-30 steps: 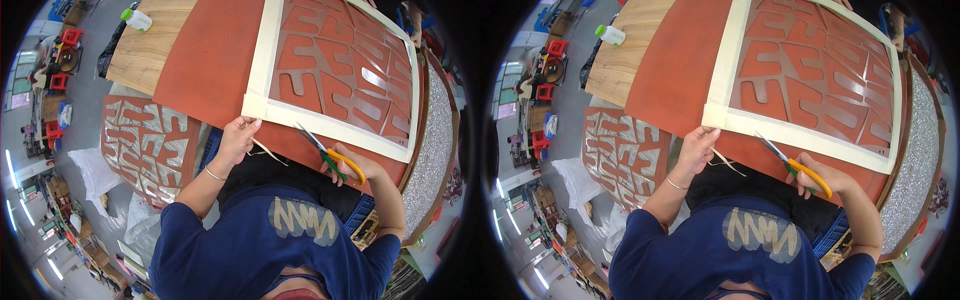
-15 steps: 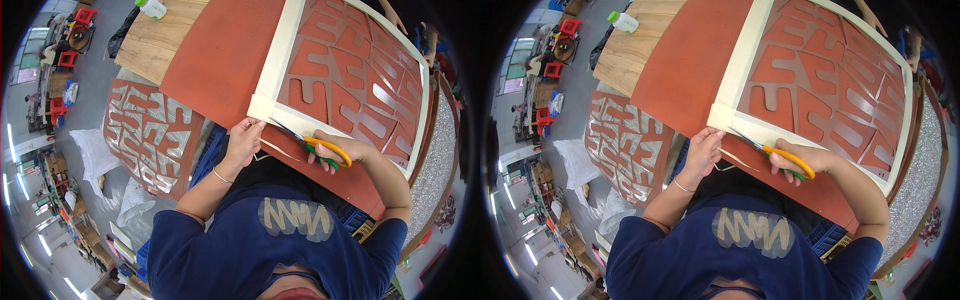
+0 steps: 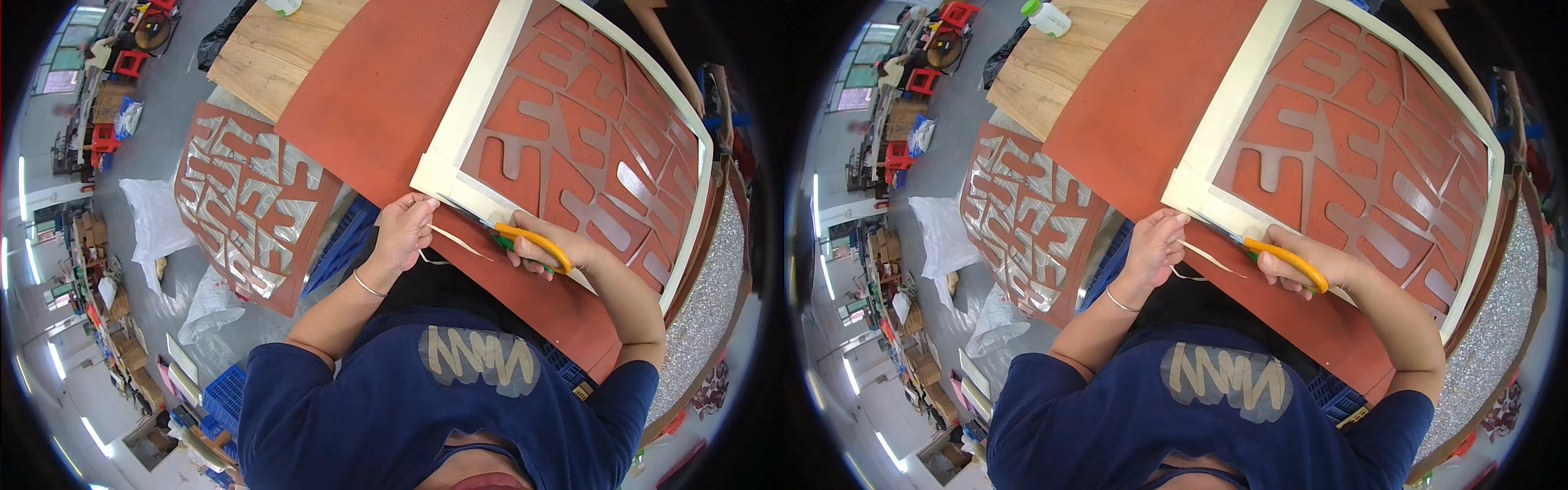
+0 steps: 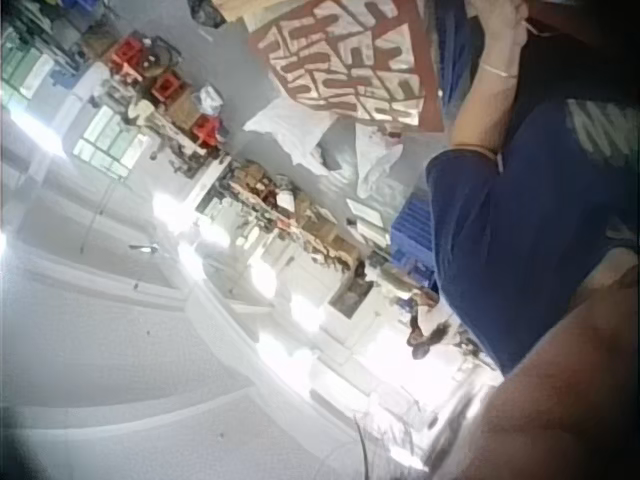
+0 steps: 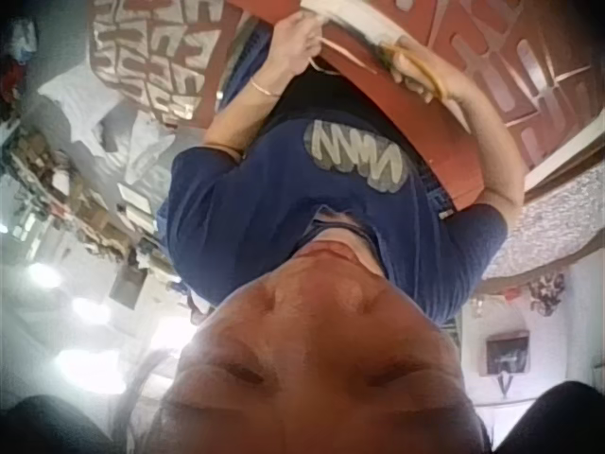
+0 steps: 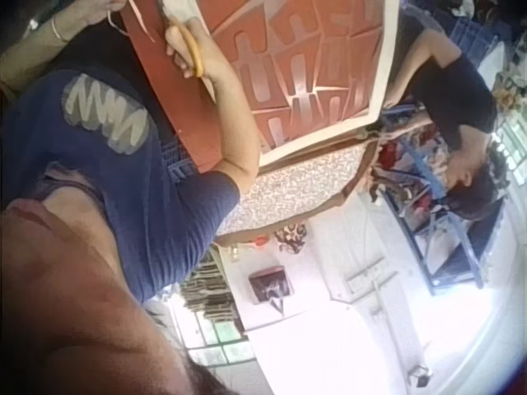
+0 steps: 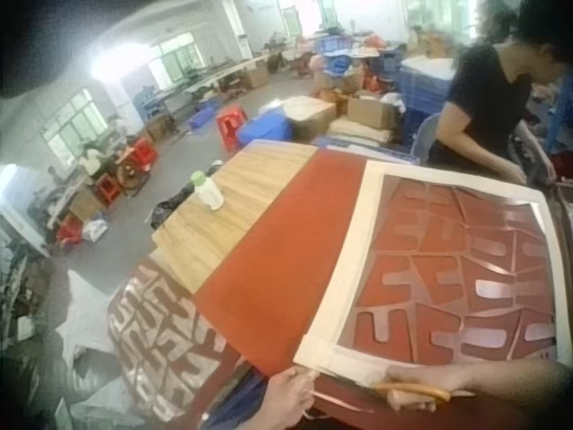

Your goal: Trim excess tape or paper from a large patterned frame using scissors.

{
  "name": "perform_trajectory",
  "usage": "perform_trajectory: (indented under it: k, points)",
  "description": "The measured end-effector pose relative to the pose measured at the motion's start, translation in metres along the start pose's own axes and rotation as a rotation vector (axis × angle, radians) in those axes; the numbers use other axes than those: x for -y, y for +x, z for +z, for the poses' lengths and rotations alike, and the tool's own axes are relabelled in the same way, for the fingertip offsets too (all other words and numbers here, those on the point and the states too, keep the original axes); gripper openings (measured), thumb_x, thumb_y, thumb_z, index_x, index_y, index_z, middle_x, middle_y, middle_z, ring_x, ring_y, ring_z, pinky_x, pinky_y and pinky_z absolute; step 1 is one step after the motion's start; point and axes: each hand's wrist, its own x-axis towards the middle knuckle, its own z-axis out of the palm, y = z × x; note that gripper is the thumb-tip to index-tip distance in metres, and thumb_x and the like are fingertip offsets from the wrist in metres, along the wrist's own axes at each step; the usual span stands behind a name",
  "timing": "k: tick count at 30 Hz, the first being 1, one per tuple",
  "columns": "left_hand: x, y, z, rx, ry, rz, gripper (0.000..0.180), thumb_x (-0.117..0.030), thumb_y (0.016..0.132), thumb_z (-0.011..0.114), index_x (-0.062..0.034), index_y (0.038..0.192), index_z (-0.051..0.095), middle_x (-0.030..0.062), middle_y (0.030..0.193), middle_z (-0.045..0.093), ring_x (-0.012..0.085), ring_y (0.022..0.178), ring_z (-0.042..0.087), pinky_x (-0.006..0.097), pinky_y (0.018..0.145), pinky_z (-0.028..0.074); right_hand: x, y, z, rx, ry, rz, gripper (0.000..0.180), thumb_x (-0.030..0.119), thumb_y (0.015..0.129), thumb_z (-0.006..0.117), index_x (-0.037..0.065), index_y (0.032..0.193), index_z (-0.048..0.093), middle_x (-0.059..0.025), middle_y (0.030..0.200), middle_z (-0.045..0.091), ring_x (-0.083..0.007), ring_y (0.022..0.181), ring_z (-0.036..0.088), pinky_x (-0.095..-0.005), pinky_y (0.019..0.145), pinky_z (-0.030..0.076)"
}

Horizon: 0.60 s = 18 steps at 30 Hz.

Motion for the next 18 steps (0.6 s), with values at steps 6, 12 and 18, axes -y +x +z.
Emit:
perform_trajectory:
  k: [6,12,18]
  points:
    - [0.0,0.002,0.001,-0.027,-0.005,-0.004,0.008,-0.008,0.088,0.055,-0.0049,0.081,0.052,-0.0073,0.055,0.035,0.0002,0.04,0.025,0.017,0.034,0.019,0.0,0.003,-0.004,-0.032,0.007,-0.006,0.07,0.068,0.075,0.056,0.004,0.097,0.038,-0.0027,0.071,0.048,-0.0065,0.047,0.044,-0.0207,0.039,0.039]
    - [0.0,0.003,-0.002,-0.008,-0.05,-0.002,0.009,-0.008,0.087,0.056,-0.005,0.079,0.052,-0.0068,0.054,0.036,0.0008,0.039,0.026,0.017,0.035,0.019,0.002,0.004,-0.003,-0.027,0.006,-0.018,0.072,0.069,0.074,0.056,0.004,0.098,0.037,-0.002,0.069,0.046,-0.007,0.047,0.044,-0.0206,0.038,0.038]
    - [-0.003,0.002,-0.002,-0.013,-0.078,-0.026,0.008,-0.007,0.086,0.057,-0.0047,0.079,0.053,-0.0058,0.055,0.035,0.0024,0.041,0.028,0.017,0.036,0.02,0.007,0.015,-0.007,0.028,-0.015,-0.015,0.071,0.07,0.075,0.053,0.007,0.106,0.037,-0.0024,0.08,0.049,-0.0042,0.054,0.043,-0.0191,0.044,0.037]
